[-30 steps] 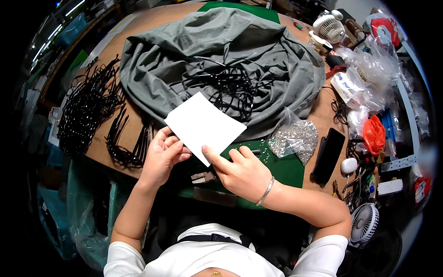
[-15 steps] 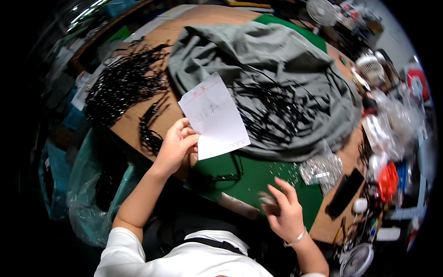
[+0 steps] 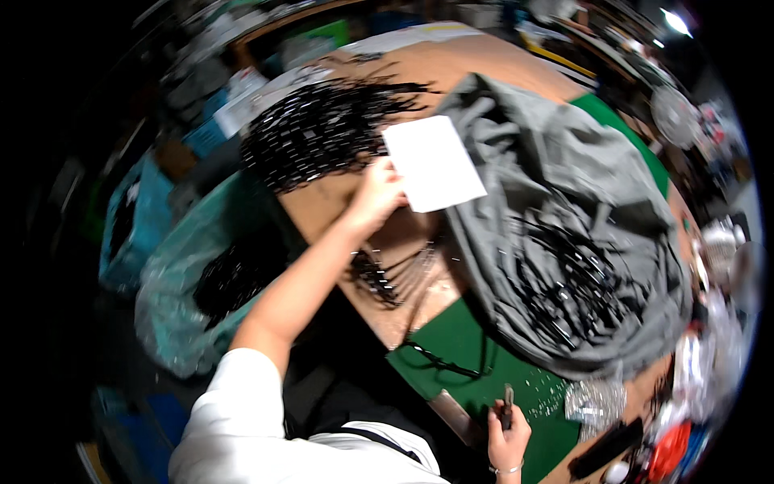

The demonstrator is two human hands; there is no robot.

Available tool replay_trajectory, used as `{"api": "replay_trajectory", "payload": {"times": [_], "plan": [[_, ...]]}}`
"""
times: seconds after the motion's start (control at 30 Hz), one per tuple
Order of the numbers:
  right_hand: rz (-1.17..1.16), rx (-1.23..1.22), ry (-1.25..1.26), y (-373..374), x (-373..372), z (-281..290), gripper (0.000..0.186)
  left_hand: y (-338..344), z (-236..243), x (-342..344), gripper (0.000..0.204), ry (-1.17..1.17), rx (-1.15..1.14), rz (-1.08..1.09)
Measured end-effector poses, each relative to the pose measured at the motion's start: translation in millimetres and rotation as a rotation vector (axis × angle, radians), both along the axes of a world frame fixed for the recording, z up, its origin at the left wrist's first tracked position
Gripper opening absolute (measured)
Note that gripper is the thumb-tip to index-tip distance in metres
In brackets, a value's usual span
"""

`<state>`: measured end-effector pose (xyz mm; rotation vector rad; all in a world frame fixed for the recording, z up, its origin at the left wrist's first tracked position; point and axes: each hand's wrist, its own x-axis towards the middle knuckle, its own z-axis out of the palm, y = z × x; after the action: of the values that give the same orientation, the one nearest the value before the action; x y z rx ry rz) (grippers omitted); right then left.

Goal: The person uses pliers to adjust the arms of multiple black eyeglass frames one by one. They pick up each frame from a pile, apply the pliers to the hinge area, and place the frame back on the table. The person also briefly moves a cloth and a small white card on the table.

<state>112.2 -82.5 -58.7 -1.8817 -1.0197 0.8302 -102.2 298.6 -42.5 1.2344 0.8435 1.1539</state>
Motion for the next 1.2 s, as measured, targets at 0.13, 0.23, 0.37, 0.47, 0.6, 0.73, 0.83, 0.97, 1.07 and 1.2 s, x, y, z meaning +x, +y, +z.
{"api": "replay_trajectory", "payload": {"times": [0.13,0.23,0.37,0.47,0.6,0.73,0.83,0.97,1.07,1.2], "plan": [[0.019,-0.007,-0.025,2.5,-19.5,17.6,0.016,0.5,1.1,-4.0,0.027,0.102,0.162,0.221],[0.073,-0.034,-0.092,4.2,-21.1,20.8,0.017,-3.7,11.8,-47.6,0.026,0.069,0.121,0.356],[0.013,-0.067,-0.121,7.6,-4.1,5.0,0.015,-16.2,-6.2,-63.0,0.026,0.071,0.014,0.256],[0.050,-0.090,-0.121,11.9,-0.5,7.1,0.017,-11.4,7.1,-42.5,0.030,0.039,0.035,0.180],[0.045,-0.114,-0.157,14.4,1.8,10.6,0.017,27.7,28.6,9.8,0.040,0.116,0.098,0.141],[-0.024,0.011,-0.196,4.7,0.2,5.8,0.013,101.3,31.6,54.0,0.041,0.131,0.146,0.374],[-0.078,-0.030,-0.157,18.7,-23.4,37.8,0.013,150.5,19.4,49.9,0.034,0.208,0.233,0.526],[-0.006,0.050,-0.274,17.4,-14.0,19.4,0.016,191.2,6.6,32.4,0.016,0.612,0.076,0.642],[-0.011,-0.079,-0.228,12.9,-7.0,16.9,0.017,147.7,41.6,33.0,0.041,0.693,-0.020,0.454],[-0.040,-0.063,-0.138,11.5,-2.1,15.2,0.018,114.3,47.7,17.5,0.060,0.492,0.143,0.402]]}}
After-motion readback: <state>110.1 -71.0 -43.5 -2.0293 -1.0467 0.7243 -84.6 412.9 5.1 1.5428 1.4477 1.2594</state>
